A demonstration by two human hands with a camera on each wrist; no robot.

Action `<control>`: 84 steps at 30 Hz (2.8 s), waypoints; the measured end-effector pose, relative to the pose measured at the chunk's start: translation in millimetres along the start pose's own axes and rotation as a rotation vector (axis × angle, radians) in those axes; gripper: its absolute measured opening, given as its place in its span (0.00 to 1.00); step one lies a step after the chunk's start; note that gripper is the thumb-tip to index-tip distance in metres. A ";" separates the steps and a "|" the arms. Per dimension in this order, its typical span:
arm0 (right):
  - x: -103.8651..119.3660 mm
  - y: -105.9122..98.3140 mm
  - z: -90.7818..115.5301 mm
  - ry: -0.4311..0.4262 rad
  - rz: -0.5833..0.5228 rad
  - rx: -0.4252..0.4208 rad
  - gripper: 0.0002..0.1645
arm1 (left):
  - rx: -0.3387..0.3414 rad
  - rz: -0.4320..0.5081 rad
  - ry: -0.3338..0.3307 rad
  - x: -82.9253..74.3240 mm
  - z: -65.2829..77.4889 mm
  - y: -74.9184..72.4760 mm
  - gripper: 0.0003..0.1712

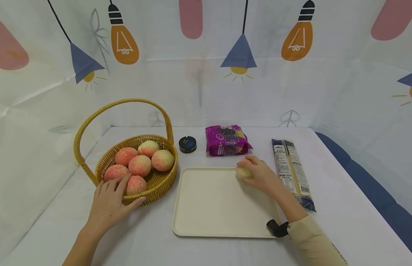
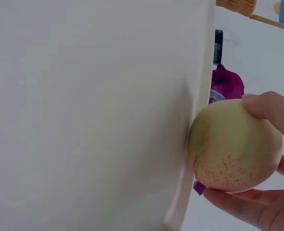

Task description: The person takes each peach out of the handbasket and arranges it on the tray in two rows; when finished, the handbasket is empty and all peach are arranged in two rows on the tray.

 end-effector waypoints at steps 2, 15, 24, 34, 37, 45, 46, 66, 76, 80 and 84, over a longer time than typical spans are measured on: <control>-1.7 0.0 0.9 -0.005 -0.002 0.007 0.26 | -0.001 0.001 0.001 -0.2 -0.2 -0.1 0.52; -13.5 -0.8 6.4 0.233 -0.014 0.141 0.28 | -0.001 0.010 -0.007 0.5 -0.4 -0.4 0.53; -11.4 0.9 8.5 0.260 0.005 0.171 0.30 | -0.003 0.003 -0.004 0.3 0.3 -0.1 0.52; -3.1 -0.2 1.9 0.197 0.019 0.169 0.25 | 0.019 -0.009 -0.004 0.4 0.3 -0.2 0.53; 1.5 -0.1 -3.3 0.156 0.017 0.155 0.22 | 0.016 -0.012 -0.001 0.3 0.4 -1.1 0.53; 20.1 10.8 -28.2 0.052 0.007 0.181 0.23 | 0.025 -0.012 0.001 -0.6 0.0 -1.2 0.53; 22.9 13.6 -31.9 0.049 0.007 0.190 0.23 | 0.027 -0.010 0.000 -0.6 -0.2 -1.1 0.53; 104.6 81.0 -107.7 -0.199 -0.041 0.288 0.23 | 0.039 0.026 -0.019 -0.4 0.2 -2.5 0.56; 149.6 128.8 -128.8 -0.316 -0.153 0.357 0.21 | -0.062 0.052 0.000 -0.8 2.1 -5.8 0.57; 163.4 147.6 -135.0 -0.296 -0.223 0.415 0.21 | -0.037 0.043 -0.021 0.2 4.0 -5.4 0.57; 175.8 163.2 -137.2 -0.297 -0.273 0.472 0.21 | 0.019 0.037 -0.063 1.1 5.8 -4.3 0.57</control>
Point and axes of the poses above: each hand's wrist, its own z-axis away from the middle knuckle, its own y-axis out of the palm, x = y × z, the point moved 8 cm from there along -z, towards the middle knuckle, and after that the axes turned 15 degrees about -z, right-handed, at the moved point
